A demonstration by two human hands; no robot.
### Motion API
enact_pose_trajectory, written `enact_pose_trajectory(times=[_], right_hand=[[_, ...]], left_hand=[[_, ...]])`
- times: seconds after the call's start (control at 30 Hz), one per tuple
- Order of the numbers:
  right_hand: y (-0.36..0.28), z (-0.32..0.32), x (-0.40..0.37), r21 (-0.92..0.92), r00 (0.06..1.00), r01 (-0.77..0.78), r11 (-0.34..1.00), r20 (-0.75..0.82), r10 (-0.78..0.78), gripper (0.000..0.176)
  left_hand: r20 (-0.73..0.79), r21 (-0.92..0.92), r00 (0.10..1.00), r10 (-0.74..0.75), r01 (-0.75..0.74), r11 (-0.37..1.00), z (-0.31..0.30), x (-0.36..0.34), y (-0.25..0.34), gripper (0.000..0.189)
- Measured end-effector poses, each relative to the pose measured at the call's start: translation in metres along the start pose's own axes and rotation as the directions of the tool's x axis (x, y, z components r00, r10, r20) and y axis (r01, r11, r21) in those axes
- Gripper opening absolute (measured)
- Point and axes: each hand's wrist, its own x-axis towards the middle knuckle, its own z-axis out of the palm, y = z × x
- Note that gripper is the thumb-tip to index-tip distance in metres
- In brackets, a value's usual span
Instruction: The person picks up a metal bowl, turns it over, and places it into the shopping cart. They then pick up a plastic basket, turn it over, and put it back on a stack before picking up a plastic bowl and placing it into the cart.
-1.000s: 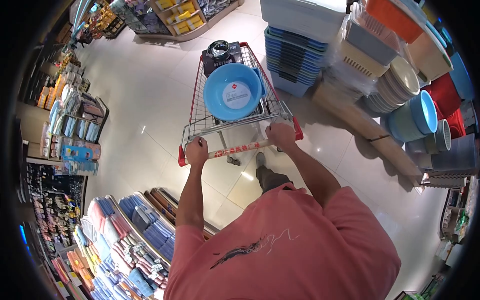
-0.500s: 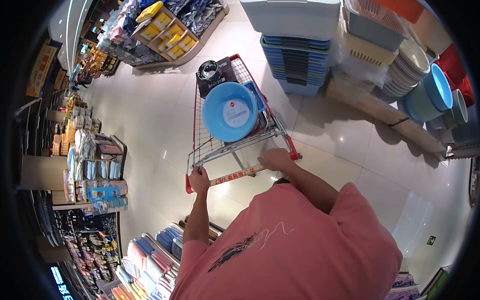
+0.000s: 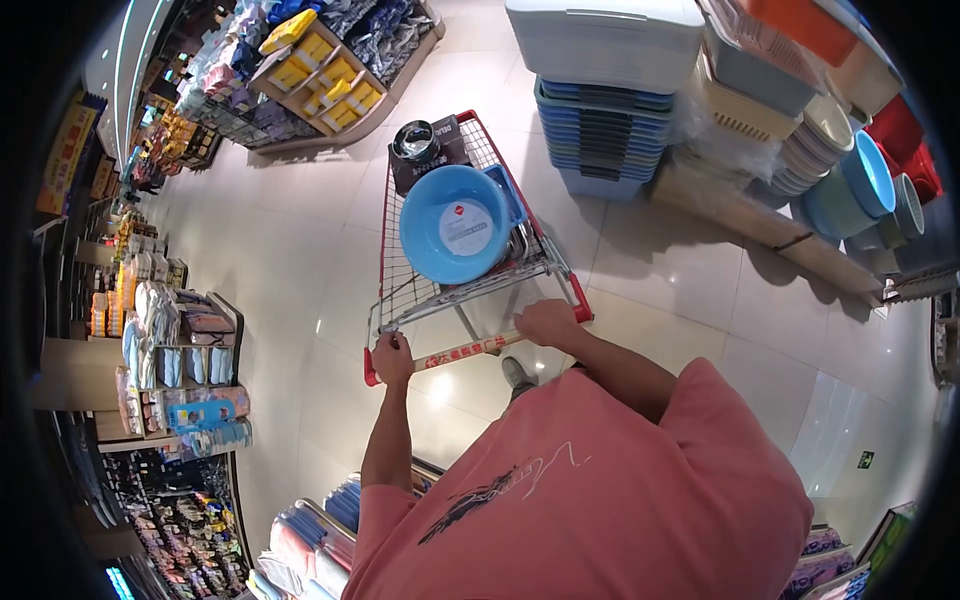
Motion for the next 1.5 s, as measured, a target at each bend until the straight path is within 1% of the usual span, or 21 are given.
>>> enact_pose_trajectory(times=[0.07,0.2,0.23,0.3,0.33,0.43,0.5,0.63,0.73,0.8,0.83,0.87,0.9,0.93,1.0,1.03,1.13,1.2,1.27,1.37,1.5], right_hand=[[-0.012,0.006,0.008,-0.002,1.000,-0.014,1.000,-0.007,0.014,0.048],[-0.033,0.015,0.023,-0.023,0.997,-0.040,0.999,-0.062,0.039,0.047],[-0.040,0.016,0.025,-0.023,0.997,-0.047,0.999,-0.067,0.045,0.047],[-0.052,0.018,0.026,-0.072,0.997,-0.013,0.997,-0.071,0.008,0.042],[-0.058,0.023,0.029,-0.072,0.997,-0.020,0.997,-0.074,0.015,0.042],[-0.076,0.030,0.038,-0.093,0.994,-0.045,0.995,-0.104,0.035,0.035],[-0.085,0.030,0.038,-0.160,0.994,-0.016,0.987,-0.111,-0.002,0.030],[-0.102,0.032,0.045,-0.141,0.994,-0.062,0.988,-0.094,0.049,0.029],[-0.107,0.039,0.056,-0.199,0.994,-0.030,0.980,-0.111,0.008,0.029],[-0.114,0.039,0.059,-0.189,0.992,-0.064,0.980,-0.120,0.041,0.034],[-0.115,0.038,0.061,-0.194,0.993,-0.065,0.979,-0.114,0.043,0.034],[-0.118,0.036,0.065,-0.097,0.983,-0.150,0.984,-0.123,0.138,0.038],[-0.118,0.034,0.068,0.002,0.965,-0.234,0.972,-0.124,0.233,0.043],[-0.118,0.034,0.071,-0.004,0.965,-0.237,0.972,-0.121,0.235,0.043],[-0.111,0.032,0.076,0.015,0.938,-0.267,0.964,-0.224,0.263,0.046],[-0.107,0.030,0.079,0.013,0.938,-0.269,0.963,-0.224,0.265,0.046],[-0.091,0.018,0.089,0.037,0.919,-0.301,0.953,-0.257,0.301,0.045],[-0.080,0.009,0.095,0.010,0.892,-0.332,0.943,-0.322,0.318,0.042],[-0.071,0.001,0.102,0.027,0.881,-0.352,0.936,-0.328,0.341,0.039],[-0.057,-0.009,0.116,0.026,0.841,-0.343,0.939,-0.436,0.319,0.036],[-0.053,-0.023,0.140,0.054,0.838,-0.371,0.927,-0.410,0.360,0.036]], left_hand=[[0.082,-0.003,0.996,-0.023,0.023,1.000,-0.003,0.014,-0.010,0.022],[0.030,-0.047,0.997,0.065,-0.063,0.997,-0.003,0.038,-0.032,0.023],[0.036,-0.056,0.997,0.071,-0.069,0.996,-0.004,0.043,-0.037,0.022],[0.047,-0.069,0.996,0.079,-0.075,0.995,-0.008,0.051,-0.045,0.022],[0.063,-0.064,0.994,0.092,-0.088,0.994,-0.011,0.056,-0.049,0.021],[0.089,-0.067,0.988,0.124,-0.118,0.991,-0.017,0.073,-0.063,0.021],[0.106,-0.074,0.985,0.134,-0.126,0.989,-0.016,0.079,-0.070,0.021],[0.108,-0.102,0.979,0.171,-0.160,0.982,-0.015,0.096,-0.086,0.021],[0.090,-0.118,0.977,0.194,-0.183,0.976,-0.021,0.105,-0.089,0.020],[0.078,-0.121,0.976,0.206,-0.196,0.973,-0.023,0.111,-0.090,0.020],[0.071,-0.131,0.976,0.204,-0.193,0.972,-0.022,0.114,-0.090,0.020],[0.065,-0.141,0.977,0.201,-0.191,0.971,-0.021,0.116,-0.091,0.019],[0.069,-0.146,0.978,0.196,-0.185,0.972,-0.019,0.118,-0.090,0.019],[0.052,-0.158,0.978,0.203,-0.193,0.968,-0.017,0.121,-0.090,0.019],[0.038,-0.173,0.977,0.208,-0.199,0.965,-0.012,0.127,-0.086,0.019],[0.035,-0.184,0.978,0.207,-0.197,0.963,-0.007,0.129,-0.084,0.019],[0.022,-0.172,0.974,0.224,-0.217,0.961,0.004,0.137,-0.069,0.017],[0.021,-0.179,0.974,0.228,-0.220,0.959,0.009,0.140,-0.057,0.017],[0.024,-0.171,0.971,0.239,-0.231,0.958,0.011,0.147,-0.046,0.016],[0.052,-0.200,0.958,0.284,-0.268,0.942,0.019,0.162,-0.032,0.014],[0.051,-0.175,0.945,0.322,-0.309,0.935,0.033,0.192,-0.029,0.013]])
